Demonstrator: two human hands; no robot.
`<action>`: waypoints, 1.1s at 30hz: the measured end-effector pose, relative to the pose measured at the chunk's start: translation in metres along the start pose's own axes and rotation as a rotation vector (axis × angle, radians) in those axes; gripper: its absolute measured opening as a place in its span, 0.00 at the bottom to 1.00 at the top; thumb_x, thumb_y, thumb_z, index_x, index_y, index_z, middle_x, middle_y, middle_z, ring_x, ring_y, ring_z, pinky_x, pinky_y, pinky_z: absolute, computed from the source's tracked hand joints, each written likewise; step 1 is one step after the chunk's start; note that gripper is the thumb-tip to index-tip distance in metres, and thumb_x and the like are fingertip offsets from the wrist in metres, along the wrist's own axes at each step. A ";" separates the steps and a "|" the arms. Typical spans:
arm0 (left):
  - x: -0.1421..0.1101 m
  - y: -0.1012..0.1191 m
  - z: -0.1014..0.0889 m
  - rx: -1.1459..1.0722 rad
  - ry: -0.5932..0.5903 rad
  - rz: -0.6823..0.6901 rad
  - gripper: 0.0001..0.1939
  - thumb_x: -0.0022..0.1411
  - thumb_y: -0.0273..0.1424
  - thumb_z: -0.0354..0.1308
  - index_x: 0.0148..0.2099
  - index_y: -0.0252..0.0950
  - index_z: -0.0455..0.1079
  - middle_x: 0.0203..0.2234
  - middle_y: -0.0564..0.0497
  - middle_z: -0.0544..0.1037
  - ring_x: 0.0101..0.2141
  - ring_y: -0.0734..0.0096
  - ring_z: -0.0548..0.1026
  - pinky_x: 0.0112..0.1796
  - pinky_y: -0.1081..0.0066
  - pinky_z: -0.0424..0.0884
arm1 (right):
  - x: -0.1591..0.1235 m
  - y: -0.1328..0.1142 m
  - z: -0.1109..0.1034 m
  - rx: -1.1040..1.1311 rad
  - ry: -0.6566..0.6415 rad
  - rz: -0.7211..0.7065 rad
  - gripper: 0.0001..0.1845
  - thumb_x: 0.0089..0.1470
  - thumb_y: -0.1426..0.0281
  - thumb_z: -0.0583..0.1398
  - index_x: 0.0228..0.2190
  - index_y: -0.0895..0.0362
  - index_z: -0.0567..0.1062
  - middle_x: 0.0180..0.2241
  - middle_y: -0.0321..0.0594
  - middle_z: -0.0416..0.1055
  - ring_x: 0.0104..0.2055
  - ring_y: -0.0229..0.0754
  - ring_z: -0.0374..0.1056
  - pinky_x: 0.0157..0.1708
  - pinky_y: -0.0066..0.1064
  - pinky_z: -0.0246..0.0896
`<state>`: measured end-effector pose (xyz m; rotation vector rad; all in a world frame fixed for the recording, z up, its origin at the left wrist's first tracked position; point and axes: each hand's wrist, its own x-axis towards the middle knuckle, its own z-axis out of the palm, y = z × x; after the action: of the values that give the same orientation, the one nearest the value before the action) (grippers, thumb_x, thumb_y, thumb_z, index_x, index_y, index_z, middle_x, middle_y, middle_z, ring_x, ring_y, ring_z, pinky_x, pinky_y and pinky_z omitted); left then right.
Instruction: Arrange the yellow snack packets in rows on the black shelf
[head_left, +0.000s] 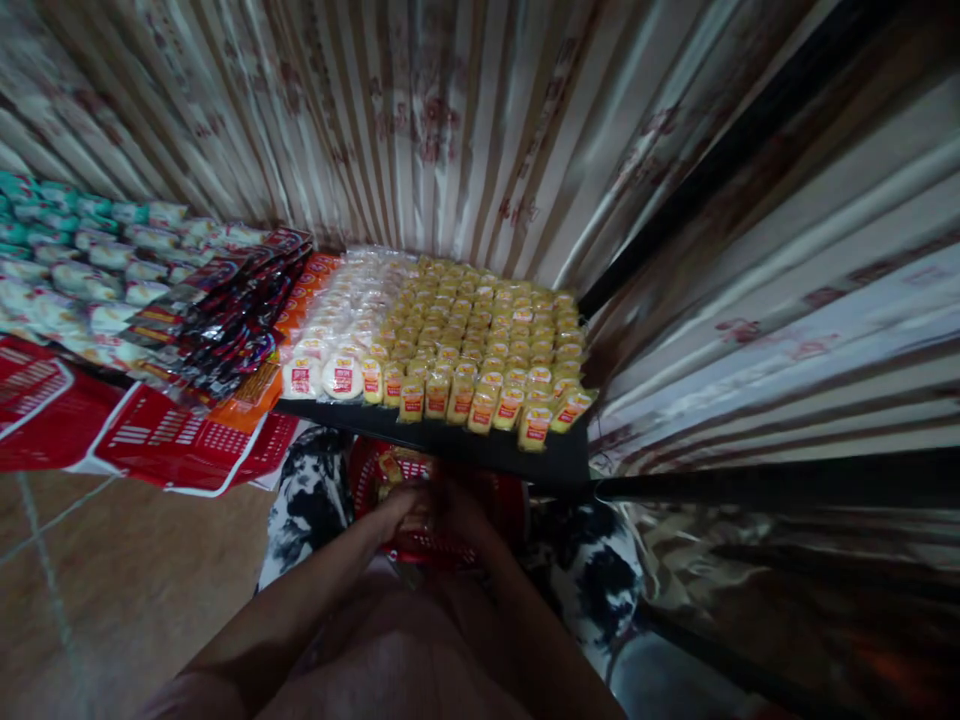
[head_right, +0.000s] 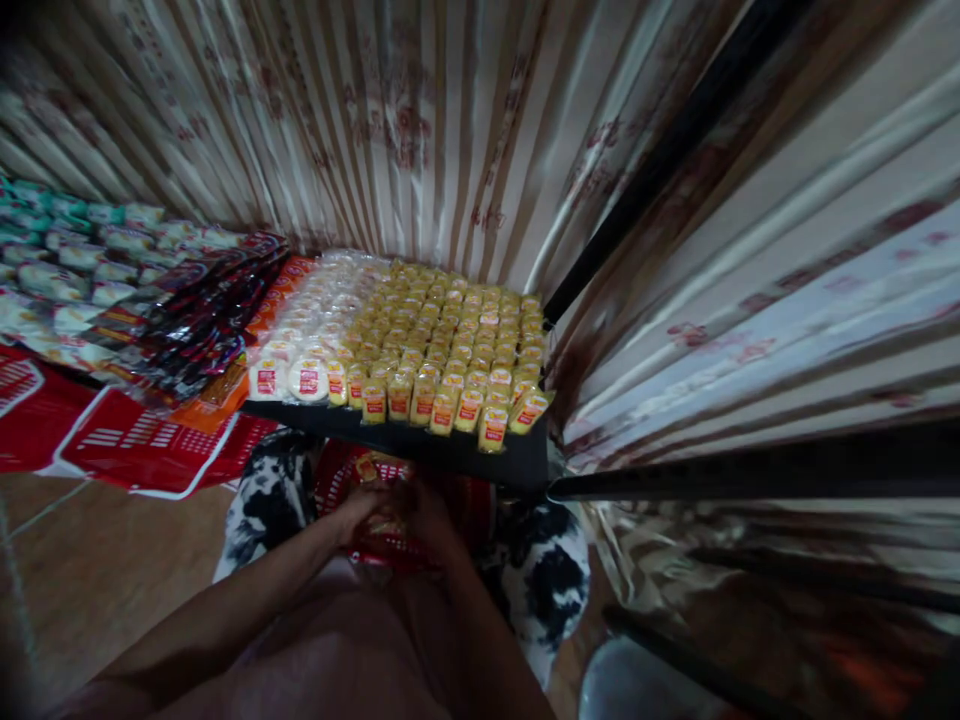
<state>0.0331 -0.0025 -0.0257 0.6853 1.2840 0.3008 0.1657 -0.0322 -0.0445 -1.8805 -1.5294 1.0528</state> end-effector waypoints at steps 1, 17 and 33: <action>-0.005 0.003 -0.002 -0.012 0.008 0.024 0.09 0.50 0.33 0.60 0.32 0.34 0.66 0.24 0.54 0.72 0.28 0.74 0.72 0.32 0.74 0.68 | -0.004 -0.004 -0.006 0.015 -0.016 -0.009 0.10 0.43 0.74 0.57 0.30 0.56 0.75 0.31 0.41 0.76 0.33 0.44 0.70 0.35 0.33 0.63; -0.092 0.047 0.006 0.419 0.007 0.710 0.11 0.46 0.31 0.60 0.35 0.36 0.69 0.33 0.52 0.72 0.37 0.69 0.69 0.39 0.73 0.64 | -0.051 -0.052 -0.064 0.630 0.185 -0.093 0.21 0.45 0.60 0.60 0.41 0.56 0.69 0.43 0.45 0.71 0.45 0.46 0.68 0.47 0.40 0.62; -0.085 0.074 0.064 0.478 -0.031 0.716 0.13 0.50 0.25 0.56 0.41 0.33 0.68 0.32 0.50 0.73 0.33 0.71 0.70 0.37 0.72 0.67 | -0.058 -0.060 -0.082 0.925 0.460 -0.082 0.23 0.45 0.62 0.61 0.44 0.56 0.65 0.42 0.47 0.73 0.43 0.46 0.71 0.44 0.41 0.66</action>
<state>0.0823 -0.0131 0.0944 1.5550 1.0466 0.5658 0.1930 -0.0659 0.0642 -1.2518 -0.6550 0.9554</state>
